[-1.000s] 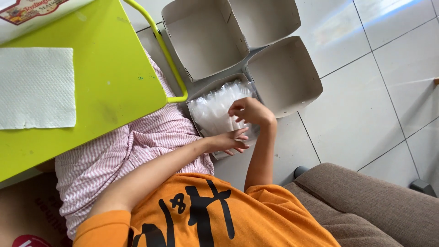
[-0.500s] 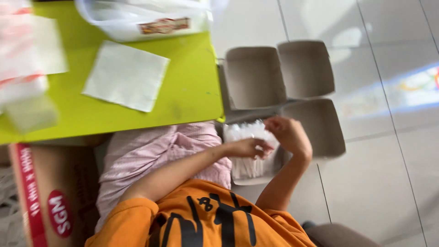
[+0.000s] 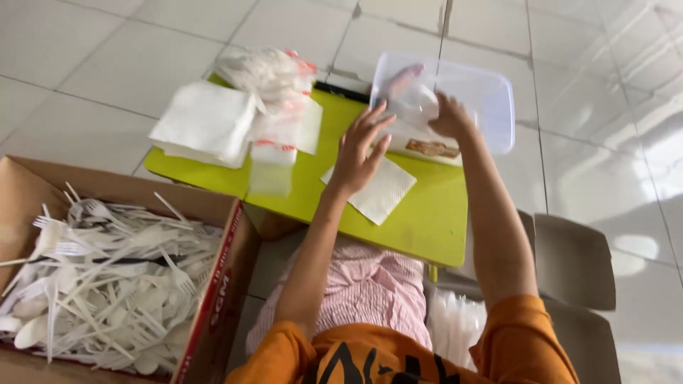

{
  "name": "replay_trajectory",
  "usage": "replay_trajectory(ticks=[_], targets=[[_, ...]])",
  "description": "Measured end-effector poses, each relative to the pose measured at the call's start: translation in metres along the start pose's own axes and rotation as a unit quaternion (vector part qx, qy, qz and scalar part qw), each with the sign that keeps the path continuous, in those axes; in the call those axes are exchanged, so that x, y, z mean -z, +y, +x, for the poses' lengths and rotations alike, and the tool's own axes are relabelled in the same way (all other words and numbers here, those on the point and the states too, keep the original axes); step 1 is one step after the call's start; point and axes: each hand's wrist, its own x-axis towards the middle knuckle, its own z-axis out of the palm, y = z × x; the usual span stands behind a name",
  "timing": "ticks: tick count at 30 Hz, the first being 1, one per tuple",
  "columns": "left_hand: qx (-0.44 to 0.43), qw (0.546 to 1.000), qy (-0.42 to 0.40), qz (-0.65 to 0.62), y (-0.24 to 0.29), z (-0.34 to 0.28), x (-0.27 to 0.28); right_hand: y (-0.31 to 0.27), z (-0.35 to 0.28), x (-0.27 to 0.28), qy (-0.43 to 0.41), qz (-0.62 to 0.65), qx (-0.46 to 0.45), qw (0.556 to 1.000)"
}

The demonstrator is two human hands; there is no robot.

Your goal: The person is individually wrapping plastic forks and napkins into small plastic bags at a fast pace.

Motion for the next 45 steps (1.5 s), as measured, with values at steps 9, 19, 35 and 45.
replay_trajectory(ticks=[9,19,35,45], targets=[[0.077,0.990,-0.116,-0.010,-0.017,-0.004,-0.014,0.000,0.009,-0.002,-0.086,-0.065,-0.176,0.979],[0.015,0.994,0.079,-0.075,0.017,0.005,-0.010,-0.144,-0.034,0.136,0.031,0.004,-0.010,0.999],[0.175,0.922,0.237,-0.252,-0.010,-0.004,0.115,-0.252,-0.085,0.106,-0.222,0.145,0.192,0.945],[0.254,0.887,0.344,-0.174,-0.010,-0.050,0.208,-0.305,-0.059,0.041,-0.126,0.095,0.223,0.962]])
